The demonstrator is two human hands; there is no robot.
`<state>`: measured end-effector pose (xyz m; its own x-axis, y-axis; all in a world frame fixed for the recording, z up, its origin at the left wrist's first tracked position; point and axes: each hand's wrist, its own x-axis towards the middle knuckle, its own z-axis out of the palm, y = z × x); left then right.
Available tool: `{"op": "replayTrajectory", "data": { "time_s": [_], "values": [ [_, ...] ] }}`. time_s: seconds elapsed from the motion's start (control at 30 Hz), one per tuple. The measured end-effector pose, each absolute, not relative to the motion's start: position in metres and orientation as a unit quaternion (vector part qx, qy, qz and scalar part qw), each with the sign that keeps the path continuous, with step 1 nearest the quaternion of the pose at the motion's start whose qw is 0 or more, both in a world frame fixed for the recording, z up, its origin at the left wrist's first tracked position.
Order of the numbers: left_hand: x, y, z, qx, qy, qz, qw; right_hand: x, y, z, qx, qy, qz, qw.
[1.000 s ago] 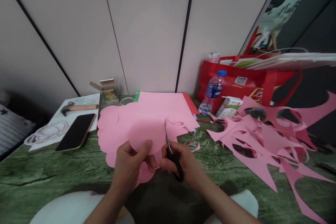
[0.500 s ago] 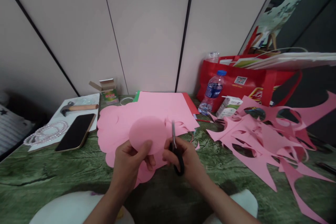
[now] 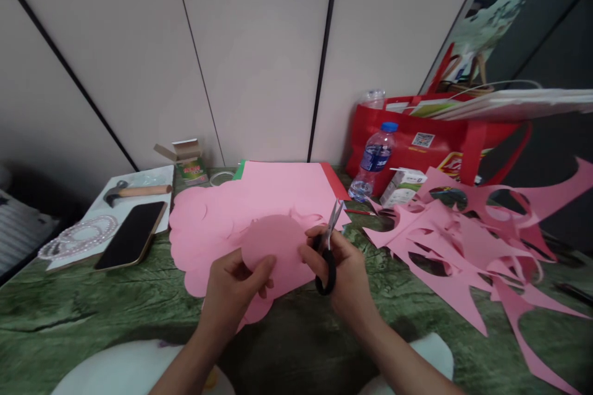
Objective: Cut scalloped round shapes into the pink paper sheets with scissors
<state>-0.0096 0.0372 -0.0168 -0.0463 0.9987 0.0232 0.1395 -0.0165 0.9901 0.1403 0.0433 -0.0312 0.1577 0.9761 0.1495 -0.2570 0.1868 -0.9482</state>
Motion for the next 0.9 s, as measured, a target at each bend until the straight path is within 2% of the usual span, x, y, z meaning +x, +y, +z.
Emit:
{"op": "replayTrajectory", "data": {
  "time_s": [0.3,0.57,0.9],
  "values": [
    [-0.010,0.037,-0.016,0.496,0.498,0.528,0.477,0.135,0.037,-0.030,-0.403,-0.486,0.526,0.569],
    [-0.001,0.035,-0.017,0.524,0.488,0.446,0.537,0.132,0.036,-0.030,-0.384,-0.492,0.542,0.563],
    [-0.004,0.031,-0.008,0.510,0.542,0.490,0.454,0.133,0.035,-0.037,-0.341,-0.545,0.599,0.477]
  ]
}}
